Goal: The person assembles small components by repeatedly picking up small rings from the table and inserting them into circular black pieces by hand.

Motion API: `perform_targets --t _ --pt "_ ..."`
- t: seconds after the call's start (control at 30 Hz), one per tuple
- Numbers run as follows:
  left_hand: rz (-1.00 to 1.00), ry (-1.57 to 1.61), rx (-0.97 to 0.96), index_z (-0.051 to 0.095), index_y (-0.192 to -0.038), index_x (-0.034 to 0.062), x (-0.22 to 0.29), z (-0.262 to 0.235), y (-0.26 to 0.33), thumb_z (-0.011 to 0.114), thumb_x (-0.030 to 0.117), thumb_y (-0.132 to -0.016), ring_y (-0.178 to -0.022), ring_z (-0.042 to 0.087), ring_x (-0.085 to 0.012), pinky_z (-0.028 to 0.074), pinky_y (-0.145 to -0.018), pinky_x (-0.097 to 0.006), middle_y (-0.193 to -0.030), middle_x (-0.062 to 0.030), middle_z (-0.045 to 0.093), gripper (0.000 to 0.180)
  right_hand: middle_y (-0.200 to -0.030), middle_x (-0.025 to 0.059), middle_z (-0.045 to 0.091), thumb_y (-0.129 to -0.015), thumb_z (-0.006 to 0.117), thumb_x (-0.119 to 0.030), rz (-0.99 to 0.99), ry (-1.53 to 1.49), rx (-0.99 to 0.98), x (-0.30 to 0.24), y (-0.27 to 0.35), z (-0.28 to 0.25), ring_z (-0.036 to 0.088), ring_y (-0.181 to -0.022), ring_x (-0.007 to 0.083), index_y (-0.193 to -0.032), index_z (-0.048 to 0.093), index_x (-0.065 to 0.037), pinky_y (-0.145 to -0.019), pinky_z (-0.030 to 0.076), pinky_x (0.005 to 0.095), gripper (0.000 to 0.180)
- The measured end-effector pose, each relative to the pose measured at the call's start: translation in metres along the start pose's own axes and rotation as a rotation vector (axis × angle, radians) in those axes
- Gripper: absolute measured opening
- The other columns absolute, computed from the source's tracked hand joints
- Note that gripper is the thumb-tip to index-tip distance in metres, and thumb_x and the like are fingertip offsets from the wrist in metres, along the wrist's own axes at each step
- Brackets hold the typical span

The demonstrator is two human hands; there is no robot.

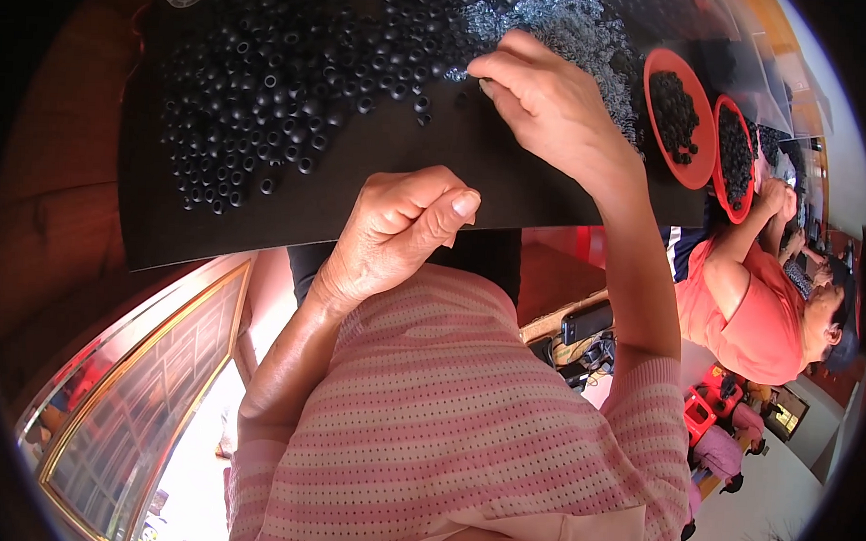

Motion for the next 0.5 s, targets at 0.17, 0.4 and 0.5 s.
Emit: perform_targets --t 0.17,0.4,0.5 --pt "-0.042 0.007 0.009 0.06 -0.076 -0.0005 0.004 0.0 -0.001 0.057 0.025 -0.094 -0.054 0.053 -0.008 0.043 -0.049 -0.023 -0.063 -0.0023 0.055 0.031 -0.089 0.0069 0.057 -0.081 0.062 -0.004 0.005 0.087 -0.058 -0.001 0.004 0.002 0.06 -0.076 0.0283 -0.095 0.063 -0.007 -0.065 0.048 0.0365 0.014" --pt "-0.007 -0.036 -0.005 0.059 -0.074 0.0007 0.005 0.0 -0.001 0.052 0.026 -0.096 -0.051 0.052 -0.0091 0.041 -0.05 -0.023 -0.058 -0.0027 0.054 0.035 -0.092 0.0064 0.055 -0.076 0.064 -0.002 -0.164 -0.054 -0.086 -0.027 -0.011 0.024 0.061 -0.074 0.0283 -0.103 0.06 -0.007 -0.058 0.047 0.038 0.028" --pt "-0.015 -0.026 0.008 0.059 -0.074 0.0008 0.006 -0.001 0.0 0.052 0.027 -0.096 -0.051 0.052 -0.009 0.041 -0.049 -0.023 -0.058 -0.0025 0.054 0.035 -0.091 0.0068 0.055 -0.077 0.064 -0.003 -0.166 0.024 -0.103 -0.031 -0.011 0.019 0.061 -0.073 0.028 -0.1 0.06 -0.005 -0.057 0.047 0.038 0.024"
Point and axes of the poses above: each hand's wrist, its own y-axis away from the middle knuckle, its own z-axis out of the palm, x = y × z, the point moved 3 cm from there along -y, towards the middle knuckle
